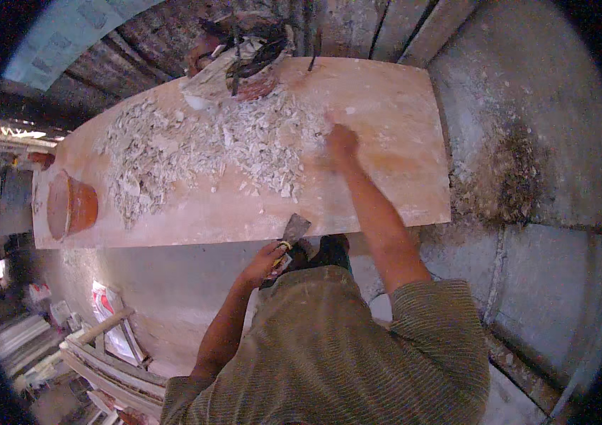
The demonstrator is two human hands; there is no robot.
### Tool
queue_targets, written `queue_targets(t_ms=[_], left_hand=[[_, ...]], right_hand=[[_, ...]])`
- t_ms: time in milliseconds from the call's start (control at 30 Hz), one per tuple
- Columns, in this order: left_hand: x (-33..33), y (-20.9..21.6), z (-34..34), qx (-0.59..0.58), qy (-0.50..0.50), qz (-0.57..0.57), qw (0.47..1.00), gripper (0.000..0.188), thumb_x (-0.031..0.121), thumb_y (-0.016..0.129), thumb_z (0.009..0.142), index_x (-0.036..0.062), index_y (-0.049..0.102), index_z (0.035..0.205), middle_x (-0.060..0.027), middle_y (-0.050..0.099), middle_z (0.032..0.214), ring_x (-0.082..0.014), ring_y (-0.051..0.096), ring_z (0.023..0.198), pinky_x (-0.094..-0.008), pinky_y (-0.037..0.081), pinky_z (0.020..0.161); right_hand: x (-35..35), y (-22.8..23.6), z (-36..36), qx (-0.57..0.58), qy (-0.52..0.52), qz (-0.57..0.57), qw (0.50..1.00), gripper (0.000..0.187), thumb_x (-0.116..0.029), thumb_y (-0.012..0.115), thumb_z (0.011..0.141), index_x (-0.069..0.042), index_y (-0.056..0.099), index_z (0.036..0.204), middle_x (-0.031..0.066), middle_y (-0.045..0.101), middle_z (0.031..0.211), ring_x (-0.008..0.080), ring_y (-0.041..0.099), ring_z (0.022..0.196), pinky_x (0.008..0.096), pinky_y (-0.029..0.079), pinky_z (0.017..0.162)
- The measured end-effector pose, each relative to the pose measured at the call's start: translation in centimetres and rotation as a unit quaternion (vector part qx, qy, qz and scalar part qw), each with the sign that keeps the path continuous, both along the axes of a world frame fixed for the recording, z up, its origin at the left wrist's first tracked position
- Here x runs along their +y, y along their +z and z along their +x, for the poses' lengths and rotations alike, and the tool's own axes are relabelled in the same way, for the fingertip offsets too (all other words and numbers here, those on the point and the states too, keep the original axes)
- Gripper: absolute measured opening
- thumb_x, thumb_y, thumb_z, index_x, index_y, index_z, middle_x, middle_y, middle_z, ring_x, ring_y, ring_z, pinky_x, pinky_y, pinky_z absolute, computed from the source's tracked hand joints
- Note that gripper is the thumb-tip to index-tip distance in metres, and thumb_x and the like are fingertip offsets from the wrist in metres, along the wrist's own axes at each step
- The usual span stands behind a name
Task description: The person scrapes and sweeps white debris from a wooden workbench using a metal scraper and a pink plastic scraper. They gather the debris into a pile and transfer it into a bucket, repeating the process to clear the surface.
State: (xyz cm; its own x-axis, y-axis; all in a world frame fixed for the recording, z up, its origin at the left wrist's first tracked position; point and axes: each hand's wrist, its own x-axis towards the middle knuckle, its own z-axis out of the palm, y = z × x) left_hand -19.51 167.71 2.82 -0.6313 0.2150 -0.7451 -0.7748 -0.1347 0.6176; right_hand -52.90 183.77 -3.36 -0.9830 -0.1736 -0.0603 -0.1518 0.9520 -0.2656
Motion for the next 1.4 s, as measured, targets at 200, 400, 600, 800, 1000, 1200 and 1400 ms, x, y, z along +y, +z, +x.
queue_targets(t_ms=[200,400,600,800,1000,1200,1400], left_hand=[[3.7,0.6,-1.9,-0.031,0.106,0.026,0.994,0.019,0.026,0.048,0.099,0.0071,0.052,0.101,0.0001,0.050,0.069,-0.0076,0.042,0.046,-0.0217,0.028,0.036],[6.8,-4.4,-8.4,0.039,0.158,-0.028,0.986,0.023,0.028,0.048,0.098,0.0056,0.052,0.097,-0.0022,0.048,0.064,-0.0106,0.043,0.045,-0.0258,0.032,0.036],[7.7,-7.3,-21.0,0.048,0.358,0.048,0.931,0.016,0.023,0.045,0.095,0.0076,0.049,0.096,-0.0040,0.046,0.062,-0.0155,0.046,0.043,-0.0308,0.034,0.035],[13.6,-4.7,-14.1,-0.035,0.343,0.067,0.936,0.011,0.021,0.045,0.096,0.0106,0.046,0.099,-0.0020,0.046,0.066,-0.0126,0.046,0.047,-0.0294,0.034,0.035],[5.6,-10.0,-25.6,0.145,0.497,0.019,0.855,0.017,0.026,0.050,0.094,0.0095,0.048,0.091,-0.0024,0.048,0.064,-0.0151,0.045,0.045,-0.0303,0.036,0.038],[8.1,-5.4,-20.5,0.043,0.429,0.010,0.902,0.024,0.034,0.052,0.094,0.0118,0.051,0.085,0.0000,0.050,0.064,-0.0130,0.045,0.047,-0.0284,0.036,0.038],[19.1,-7.0,-15.4,-0.032,0.366,0.007,0.930,0.020,0.021,0.048,0.095,0.0104,0.048,0.112,-0.0021,0.053,0.079,-0.0114,0.048,0.053,-0.0281,0.038,0.042]], right_hand=[[-15.0,-1.2,6.5,-0.010,0.106,-0.086,0.991,0.022,-0.013,0.054,0.082,-0.008,0.068,0.098,0.0168,0.067,0.087,0.0337,0.067,0.077,0.0450,0.053,0.064],[-12.8,3.4,5.2,-0.026,0.196,-0.076,0.977,0.028,-0.013,0.055,0.078,-0.013,0.069,0.102,0.0144,0.068,0.097,0.0333,0.067,0.083,0.0462,0.052,0.071],[9.0,1.8,-2.5,-0.100,0.004,-0.206,0.973,0.038,-0.014,0.064,0.074,-0.006,0.066,0.111,0.0168,0.069,0.096,0.0280,0.067,0.083,0.0390,0.052,0.074],[21.7,3.7,-2.2,-0.115,-0.071,-0.119,0.984,0.034,-0.020,0.063,0.079,-0.005,0.066,0.109,0.0182,0.068,0.100,0.0335,0.066,0.089,0.0417,0.051,0.078],[18.1,-0.2,-5.9,-0.082,0.046,0.050,0.994,0.028,-0.018,0.060,0.080,-0.005,0.065,0.104,0.0189,0.067,0.095,0.0363,0.066,0.087,0.0462,0.051,0.075],[2.7,-0.1,-0.4,-0.109,0.119,-0.065,0.985,0.030,-0.020,0.059,0.080,-0.003,0.063,0.104,0.0214,0.066,0.089,0.0381,0.065,0.085,0.0483,0.052,0.073],[2.2,5.0,-8.1,-0.177,0.108,-0.064,0.976,0.026,-0.022,0.054,0.082,-0.007,0.067,0.100,0.0208,0.067,0.094,0.0390,0.064,0.088,0.0478,0.051,0.076]])
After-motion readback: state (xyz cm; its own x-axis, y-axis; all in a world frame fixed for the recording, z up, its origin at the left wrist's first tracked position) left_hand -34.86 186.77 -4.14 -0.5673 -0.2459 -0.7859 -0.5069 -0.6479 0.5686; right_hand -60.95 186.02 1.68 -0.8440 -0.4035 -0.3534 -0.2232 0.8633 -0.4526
